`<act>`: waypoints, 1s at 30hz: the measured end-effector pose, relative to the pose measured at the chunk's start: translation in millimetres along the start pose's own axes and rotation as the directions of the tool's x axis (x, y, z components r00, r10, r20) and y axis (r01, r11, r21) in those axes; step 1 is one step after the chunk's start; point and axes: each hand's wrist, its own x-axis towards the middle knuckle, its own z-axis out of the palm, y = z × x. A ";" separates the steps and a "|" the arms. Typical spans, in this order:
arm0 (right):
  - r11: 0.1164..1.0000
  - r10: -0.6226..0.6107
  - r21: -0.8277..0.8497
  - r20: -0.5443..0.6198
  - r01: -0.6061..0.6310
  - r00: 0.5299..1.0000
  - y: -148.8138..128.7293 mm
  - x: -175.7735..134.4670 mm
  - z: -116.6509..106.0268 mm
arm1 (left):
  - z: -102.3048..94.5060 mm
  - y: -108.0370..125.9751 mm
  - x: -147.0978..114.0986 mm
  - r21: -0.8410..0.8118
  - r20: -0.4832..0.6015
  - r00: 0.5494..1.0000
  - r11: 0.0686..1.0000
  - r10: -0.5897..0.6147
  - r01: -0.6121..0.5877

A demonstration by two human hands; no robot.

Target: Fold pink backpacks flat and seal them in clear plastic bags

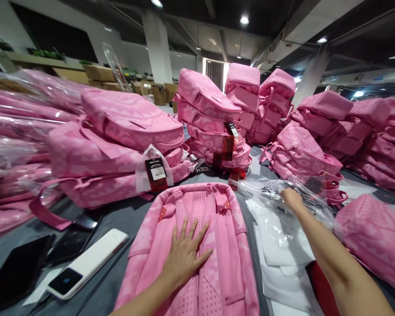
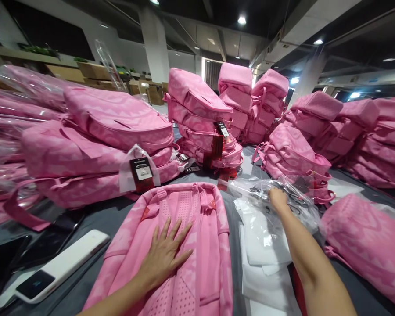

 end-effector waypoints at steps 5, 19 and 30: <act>0.994 -0.033 -0.109 -0.061 0.026 0.998 -39.8 -44.7 26.2 | -2.1 2.2 0.5 0.012 0.012 1.000 1.000 -0.006 0.006; 0.982 0.116 -0.133 -0.151 -0.136 0.982 -9.4 -40.5 -69.7 | -5.7 7.4 4.4 -0.054 0.002 1.000 0.998 -0.030 0.030; 0.655 -0.315 0.554 -0.418 0.514 0.852 -124.4 -120.5 -145.1 | -37.8 39.2 8.3 -0.624 -0.125 0.992 0.777 0.004 -0.082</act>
